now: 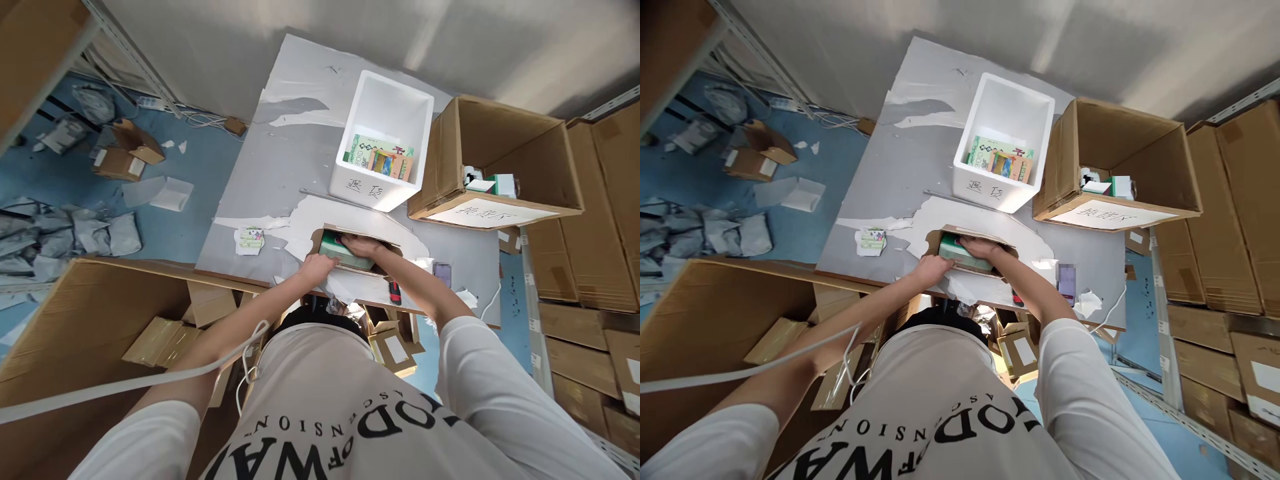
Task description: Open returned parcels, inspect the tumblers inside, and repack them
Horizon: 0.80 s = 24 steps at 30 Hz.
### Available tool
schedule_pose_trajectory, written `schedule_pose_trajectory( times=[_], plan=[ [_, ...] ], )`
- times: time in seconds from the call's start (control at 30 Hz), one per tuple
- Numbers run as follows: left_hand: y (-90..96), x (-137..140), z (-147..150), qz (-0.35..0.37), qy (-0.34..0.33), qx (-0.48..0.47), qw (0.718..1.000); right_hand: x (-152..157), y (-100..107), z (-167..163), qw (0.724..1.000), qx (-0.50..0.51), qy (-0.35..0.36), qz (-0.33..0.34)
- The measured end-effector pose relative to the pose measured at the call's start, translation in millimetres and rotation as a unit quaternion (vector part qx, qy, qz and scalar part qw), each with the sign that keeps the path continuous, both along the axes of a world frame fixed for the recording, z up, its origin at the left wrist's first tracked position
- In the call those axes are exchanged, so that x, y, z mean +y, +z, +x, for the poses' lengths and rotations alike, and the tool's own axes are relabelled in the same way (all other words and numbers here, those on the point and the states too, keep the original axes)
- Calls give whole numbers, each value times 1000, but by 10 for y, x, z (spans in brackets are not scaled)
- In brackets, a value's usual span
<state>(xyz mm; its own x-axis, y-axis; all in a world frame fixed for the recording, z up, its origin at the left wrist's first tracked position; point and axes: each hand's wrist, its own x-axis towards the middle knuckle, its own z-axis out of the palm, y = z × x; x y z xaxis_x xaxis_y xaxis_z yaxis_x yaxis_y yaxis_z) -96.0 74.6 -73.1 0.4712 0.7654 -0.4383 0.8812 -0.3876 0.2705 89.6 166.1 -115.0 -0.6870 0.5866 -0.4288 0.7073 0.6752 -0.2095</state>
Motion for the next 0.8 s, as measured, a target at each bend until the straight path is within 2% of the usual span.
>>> schedule_pose_trajectory(
  times=[0.07, 0.13, 0.2, 0.27, 0.33, 0.4, 0.47, 0.5, 0.53, 0.6, 0.67, 0.7, 0.73, 0.8],
  plan=[
    [20, 18, 5, 13, 3, -3, 1000, -63, 115, 43, 999, -29, 16, 21],
    [39, 50, 4, 21, 8, -4, 1000, -96, 241, 74, 999, -33, -21, 36],
    [56, 88, -4, 25, 18, -7, 999, -111, 368, 111, 996, 3, -75, 43],
    [74, 121, -20, 28, 39, -29, 998, -134, 483, 164, 987, 84, -128, 41],
    [96, 146, -38, 27, 73, -83, 993, -179, 577, 227, 963, 187, -194, 23],
    [117, 170, -49, 25, 134, -165, 977, -247, 650, 284, 912, 296, -281, -27],
    [135, 203, -38, 20, 226, -260, 939, -322, 711, 325, 841, 396, -356, -98],
    [145, 225, -22, 14, 280, -310, 909, -356, 739, 336, 806, 436, -379, -132],
    [155, 250, -2, 3, 331, -363, 871, -386, 767, 342, 776, 468, -392, -161],
    [183, 304, 37, -39, 400, -475, 783, -431, 817, 337, 735, 508, -401, -202],
    [219, 355, 32, -92, 417, -568, 703, -460, 847, 322, 714, 526, -403, -226],
    [239, 375, -4, -107, 417, -598, 676, -468, 848, 316, 710, 530, -402, -231],
    [258, 391, -70, -107, 419, -614, 660, -471, 838, 316, 710, 532, -399, -232],
    [284, 404, -293, -52, 448, -607, 654, -450, 785, 332, 723, 524, -394, -214]
  ],
)
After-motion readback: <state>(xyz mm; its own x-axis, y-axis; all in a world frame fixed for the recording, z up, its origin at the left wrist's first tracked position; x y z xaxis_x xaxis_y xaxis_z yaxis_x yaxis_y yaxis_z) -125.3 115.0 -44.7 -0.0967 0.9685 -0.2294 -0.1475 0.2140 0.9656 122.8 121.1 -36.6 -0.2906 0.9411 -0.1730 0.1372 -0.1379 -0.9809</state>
